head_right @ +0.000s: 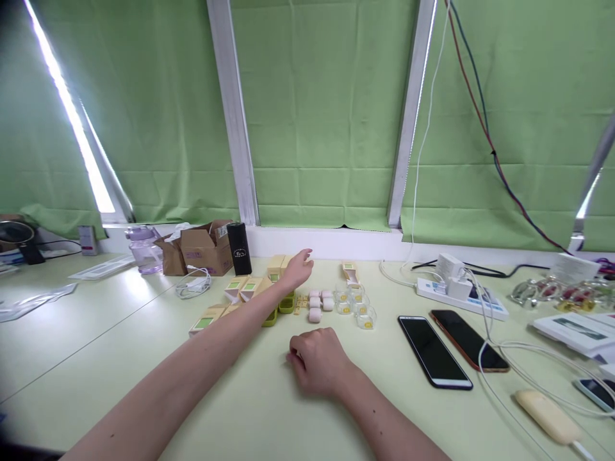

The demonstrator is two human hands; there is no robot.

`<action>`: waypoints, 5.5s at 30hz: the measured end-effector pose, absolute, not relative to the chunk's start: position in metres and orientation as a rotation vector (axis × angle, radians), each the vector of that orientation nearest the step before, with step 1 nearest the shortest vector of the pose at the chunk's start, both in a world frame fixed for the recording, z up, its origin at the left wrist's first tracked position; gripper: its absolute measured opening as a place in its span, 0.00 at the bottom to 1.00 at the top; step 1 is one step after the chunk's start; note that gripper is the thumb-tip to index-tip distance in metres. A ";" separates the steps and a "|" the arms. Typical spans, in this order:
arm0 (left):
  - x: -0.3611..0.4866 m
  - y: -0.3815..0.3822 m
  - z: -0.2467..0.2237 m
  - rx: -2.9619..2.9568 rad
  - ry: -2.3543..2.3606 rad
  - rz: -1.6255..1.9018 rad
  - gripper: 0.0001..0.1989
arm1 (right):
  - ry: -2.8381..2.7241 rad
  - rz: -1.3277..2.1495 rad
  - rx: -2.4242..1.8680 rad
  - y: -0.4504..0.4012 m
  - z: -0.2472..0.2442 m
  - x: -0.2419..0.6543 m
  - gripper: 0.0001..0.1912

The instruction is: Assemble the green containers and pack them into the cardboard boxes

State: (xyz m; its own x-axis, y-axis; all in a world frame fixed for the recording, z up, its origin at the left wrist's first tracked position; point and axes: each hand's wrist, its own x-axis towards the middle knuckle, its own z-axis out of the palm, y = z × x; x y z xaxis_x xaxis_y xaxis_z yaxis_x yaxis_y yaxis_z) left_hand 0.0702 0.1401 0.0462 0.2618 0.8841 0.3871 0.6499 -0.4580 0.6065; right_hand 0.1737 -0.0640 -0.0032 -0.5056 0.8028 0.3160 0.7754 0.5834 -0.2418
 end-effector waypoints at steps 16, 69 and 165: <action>-0.042 0.041 0.054 2.581 1.564 0.848 0.13 | -2.432 0.081 -1.310 -0.063 -0.005 0.171 0.04; -0.025 -0.015 0.029 2.961 0.788 1.317 0.18 | -1.761 0.101 -1.030 -0.044 -0.010 0.185 0.26; -0.019 -0.007 0.014 2.736 0.735 1.245 0.23 | -1.621 0.609 -0.934 -0.043 -0.009 0.178 0.16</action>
